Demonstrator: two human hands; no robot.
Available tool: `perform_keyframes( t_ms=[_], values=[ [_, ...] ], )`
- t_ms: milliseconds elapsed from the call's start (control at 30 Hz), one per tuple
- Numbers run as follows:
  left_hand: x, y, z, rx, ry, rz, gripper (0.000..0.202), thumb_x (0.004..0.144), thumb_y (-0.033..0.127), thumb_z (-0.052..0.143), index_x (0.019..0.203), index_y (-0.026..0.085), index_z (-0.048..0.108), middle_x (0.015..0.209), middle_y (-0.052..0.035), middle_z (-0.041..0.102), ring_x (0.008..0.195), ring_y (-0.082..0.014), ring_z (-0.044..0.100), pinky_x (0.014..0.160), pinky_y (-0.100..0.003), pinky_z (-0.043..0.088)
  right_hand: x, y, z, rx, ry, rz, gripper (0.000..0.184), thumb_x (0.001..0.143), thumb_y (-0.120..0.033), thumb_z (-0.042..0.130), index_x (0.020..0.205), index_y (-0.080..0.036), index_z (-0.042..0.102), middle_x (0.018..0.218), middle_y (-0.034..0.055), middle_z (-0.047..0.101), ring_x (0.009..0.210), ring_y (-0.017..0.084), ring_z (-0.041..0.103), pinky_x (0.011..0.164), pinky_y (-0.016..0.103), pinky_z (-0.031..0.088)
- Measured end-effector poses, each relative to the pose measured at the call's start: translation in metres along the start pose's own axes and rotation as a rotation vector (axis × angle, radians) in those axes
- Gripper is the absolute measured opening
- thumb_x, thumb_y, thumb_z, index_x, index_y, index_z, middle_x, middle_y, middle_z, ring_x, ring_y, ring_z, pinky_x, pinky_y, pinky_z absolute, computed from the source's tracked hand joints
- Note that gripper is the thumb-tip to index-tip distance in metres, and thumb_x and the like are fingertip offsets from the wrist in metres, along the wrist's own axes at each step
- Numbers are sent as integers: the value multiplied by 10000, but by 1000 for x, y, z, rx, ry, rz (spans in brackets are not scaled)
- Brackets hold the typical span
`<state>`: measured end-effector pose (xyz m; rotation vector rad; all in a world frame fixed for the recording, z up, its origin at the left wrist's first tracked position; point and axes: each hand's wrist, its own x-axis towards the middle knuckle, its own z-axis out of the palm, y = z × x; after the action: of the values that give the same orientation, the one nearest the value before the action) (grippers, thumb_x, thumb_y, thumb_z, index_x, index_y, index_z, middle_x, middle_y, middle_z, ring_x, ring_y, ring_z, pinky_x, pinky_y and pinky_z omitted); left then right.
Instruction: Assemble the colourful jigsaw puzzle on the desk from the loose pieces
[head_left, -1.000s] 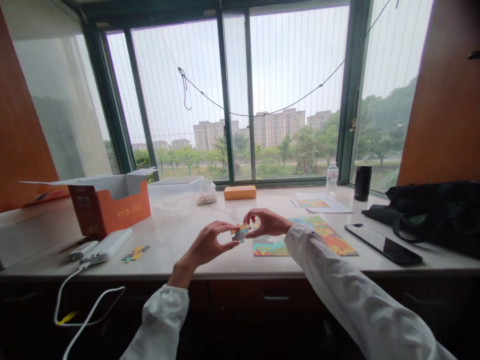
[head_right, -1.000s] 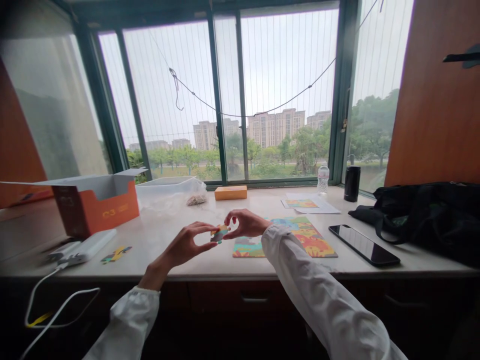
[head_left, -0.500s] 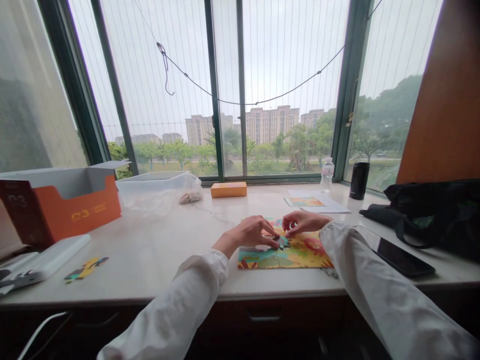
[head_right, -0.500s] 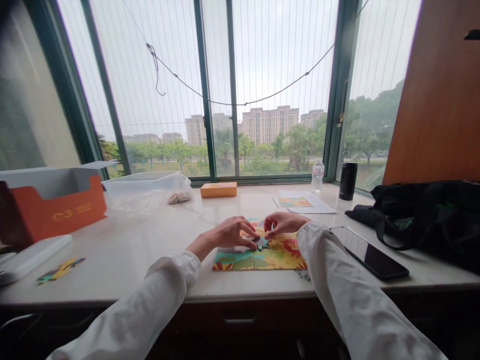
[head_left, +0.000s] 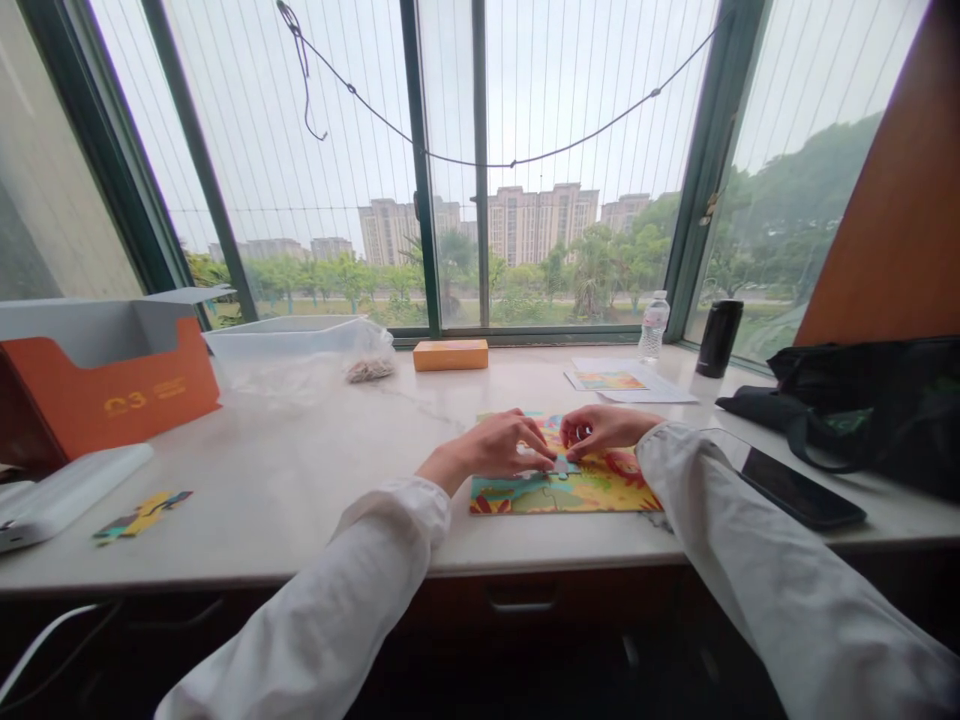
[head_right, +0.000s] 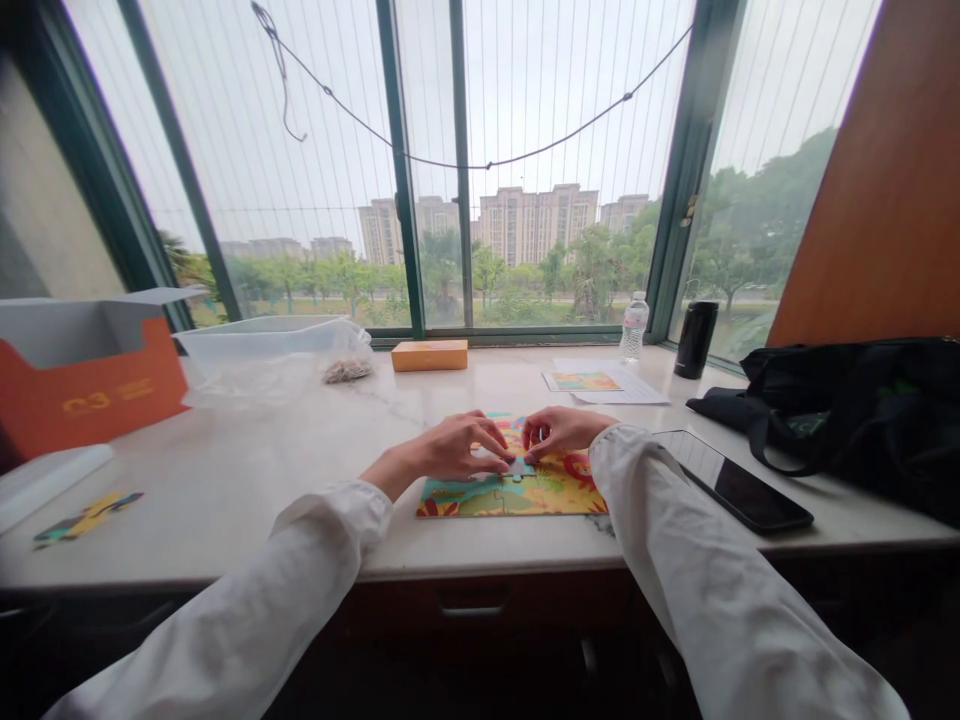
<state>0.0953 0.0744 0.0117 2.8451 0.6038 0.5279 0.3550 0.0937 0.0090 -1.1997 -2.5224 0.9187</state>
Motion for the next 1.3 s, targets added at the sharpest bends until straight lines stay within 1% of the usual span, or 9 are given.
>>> perform_keyframes(
  t_ms=[133, 400, 500, 600, 767, 867, 1067, 1167, 1300],
  values=[
    [-2, 0, 0, 19, 12, -45, 253, 887, 464, 676, 1042, 302, 793, 1041, -45, 753, 986, -190, 635, 873, -273, 442, 0, -1, 2, 24, 21, -5, 601, 643, -683, 769, 934, -161, 712, 761, 1, 632, 705, 133, 521, 630, 253, 381],
    [-5, 0, -1, 65, 9, -101, 534, 784, 542, 750, 1258, 307, 675, 1091, -34, 742, 991, -220, 659, 860, -290, 459, 0, -3, 6, -1, 72, -33, 588, 658, -687, 760, 923, -164, 714, 740, -1, 612, 689, 129, 505, 611, 249, 382],
    [-4, 0, 1, 35, 10, -136, 641, 767, 539, 760, 1330, 270, 614, 1091, -38, 745, 976, -215, 675, 854, -284, 471, 0, -3, 5, -19, 95, -16, 604, 703, -698, 715, 978, -161, 700, 743, 1, 611, 681, 131, 512, 598, 250, 378],
    [-6, -1, -5, 42, 19, -155, 690, 738, 533, 780, 1343, 254, 600, 1091, -40, 743, 978, -216, 676, 856, -282, 469, -1, -6, 5, -29, 111, 1, 607, 759, -706, 652, 1016, -157, 683, 770, 18, 633, 690, 143, 536, 614, 261, 398],
    [-21, -9, -32, 20, -32, -185, 554, 688, 535, 818, 1175, 288, 722, 1045, -22, 752, 931, -204, 673, 812, -255, 458, 0, -15, 12, -76, 191, -65, 561, 796, -685, 623, 1019, -173, 680, 816, 36, 655, 738, 159, 565, 667, 278, 435],
    [-29, -14, -40, -37, -103, -212, 460, 690, 520, 821, 1090, 300, 772, 985, -14, 759, 879, -184, 671, 759, -229, 456, 7, -21, 22, -84, 196, -113, 526, 811, -670, 619, 992, -180, 679, 779, 28, 644, 713, 154, 558, 652, 275, 439],
    [-29, -19, -33, -110, -136, -168, 343, 725, 432, 815, 1034, 284, 802, 1047, -26, 751, 872, -164, 677, 786, -216, 468, 20, -33, 37, -104, 168, -138, 477, 821, -650, 621, 934, -191, 683, 715, 7, 620, 663, 138, 529, 608, 260, 417],
    [-27, -21, -30, -153, -138, -132, 312, 767, 410, 789, 1046, 272, 797, 1070, -34, 746, 898, -164, 679, 802, -223, 479, 19, -34, 37, -85, 174, -139, 488, 797, -662, 641, 916, -191, 686, 718, 5, 619, 670, 137, 528, 625, 264, 425],
    [-25, -20, -29, -170, -141, -111, 242, 870, 364, 697, 1023, 208, 800, 1041, -78, 754, 885, -170, 684, 797, -245, 496, 17, -33, 36, -73, 177, -144, 505, 777, -672, 657, 907, -186, 689, 725, 6, 613, 676, 136, 511, 644, 272, 425]
  ],
)
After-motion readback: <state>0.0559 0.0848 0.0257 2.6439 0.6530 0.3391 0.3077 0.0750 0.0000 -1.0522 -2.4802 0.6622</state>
